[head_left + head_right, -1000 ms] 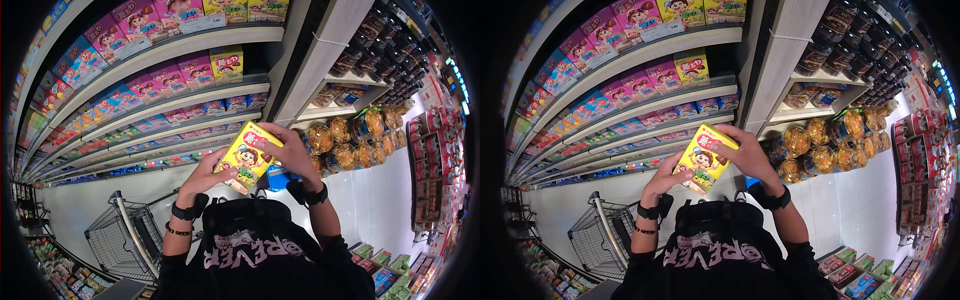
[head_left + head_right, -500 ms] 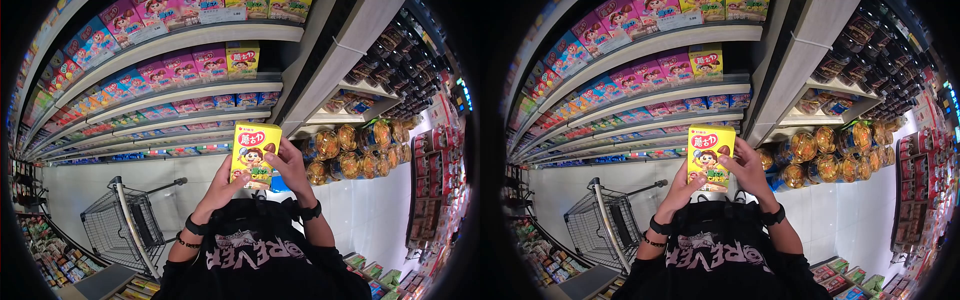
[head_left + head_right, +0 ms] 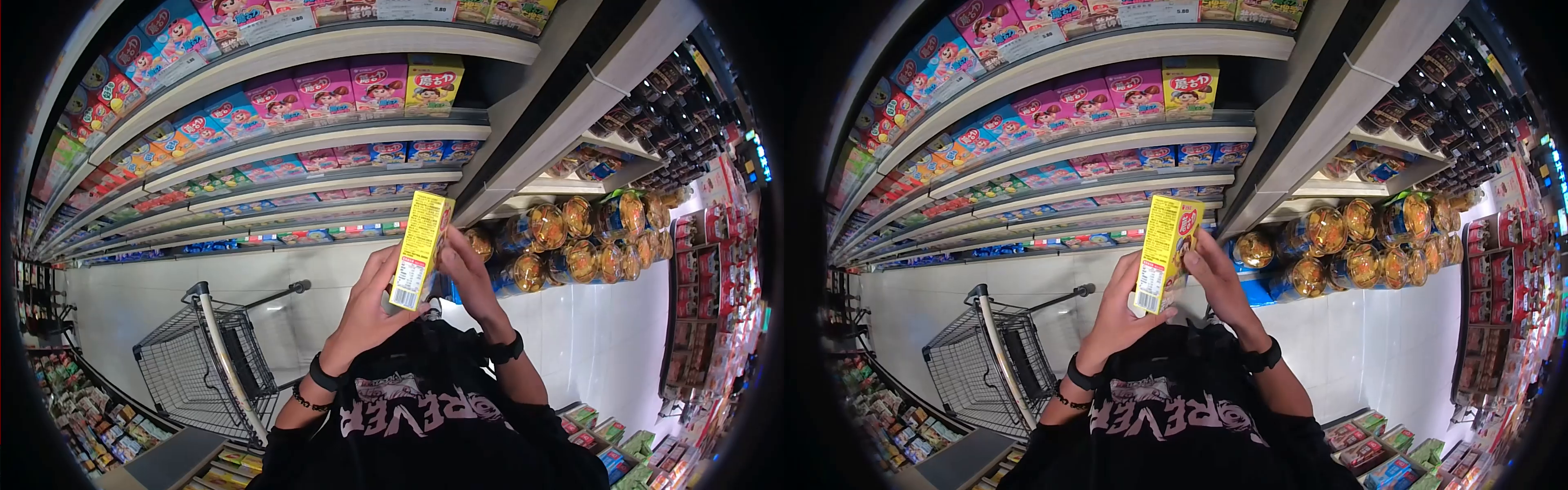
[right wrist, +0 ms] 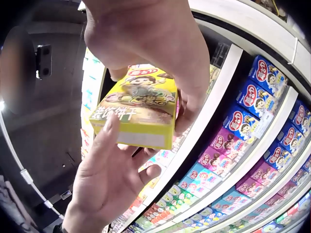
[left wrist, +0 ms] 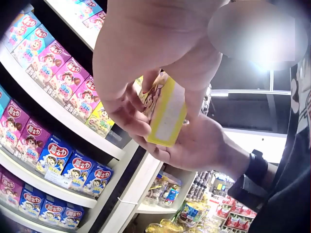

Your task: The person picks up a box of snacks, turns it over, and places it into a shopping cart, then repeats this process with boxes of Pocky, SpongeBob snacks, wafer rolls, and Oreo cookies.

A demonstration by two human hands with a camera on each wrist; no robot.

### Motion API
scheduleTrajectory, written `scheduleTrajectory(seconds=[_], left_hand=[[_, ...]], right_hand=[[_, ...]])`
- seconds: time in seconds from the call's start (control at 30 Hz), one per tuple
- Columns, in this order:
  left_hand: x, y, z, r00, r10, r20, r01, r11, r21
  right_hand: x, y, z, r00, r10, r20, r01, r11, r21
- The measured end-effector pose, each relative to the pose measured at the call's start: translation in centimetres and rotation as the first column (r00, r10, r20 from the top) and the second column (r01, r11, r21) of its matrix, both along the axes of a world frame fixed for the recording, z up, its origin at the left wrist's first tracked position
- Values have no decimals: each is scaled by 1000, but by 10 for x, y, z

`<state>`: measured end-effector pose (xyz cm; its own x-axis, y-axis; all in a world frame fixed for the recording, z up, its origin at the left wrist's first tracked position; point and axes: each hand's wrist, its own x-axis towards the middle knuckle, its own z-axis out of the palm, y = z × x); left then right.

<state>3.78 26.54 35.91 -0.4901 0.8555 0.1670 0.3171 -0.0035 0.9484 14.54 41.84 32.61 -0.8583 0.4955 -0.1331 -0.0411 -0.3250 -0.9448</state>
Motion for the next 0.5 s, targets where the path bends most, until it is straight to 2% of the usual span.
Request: scheduleTrajectory(seconds=[0.07, 0.1, 0.13, 0.2, 0.43, 0.5], left_hand=[[-4, -7, -5, 999, 6, -50, -6, 1000, -7], [-7, -9, -8, 994, 18, -104, -19, 1000, -8], [-9, -11, -10, 995, 8, -102, -9, 1000, -7], [-14, -18, -13, 979, -11, -205, 6, 1000, -25], [-27, -36, -13, 975, -30, -222, 22, 999, -37], [-29, -39, -11, 986, -38, -162, 33, 999, -31]], right_hand=[[-4, -11, -3, 991, 109, -72, -105, 993, 60], [-8, -16, -1, 986, 138, -91, -138, 990, 9], [-10, -21, 0, 988, 129, -88, -129, 992, 10], [-11, -30, 2, 988, 153, -8, -153, 988, -22], [-17, -47, 2, 990, 142, 21, -141, 989, -43], [-17, -51, 3, 993, 119, 17, -118, 992, -48]])
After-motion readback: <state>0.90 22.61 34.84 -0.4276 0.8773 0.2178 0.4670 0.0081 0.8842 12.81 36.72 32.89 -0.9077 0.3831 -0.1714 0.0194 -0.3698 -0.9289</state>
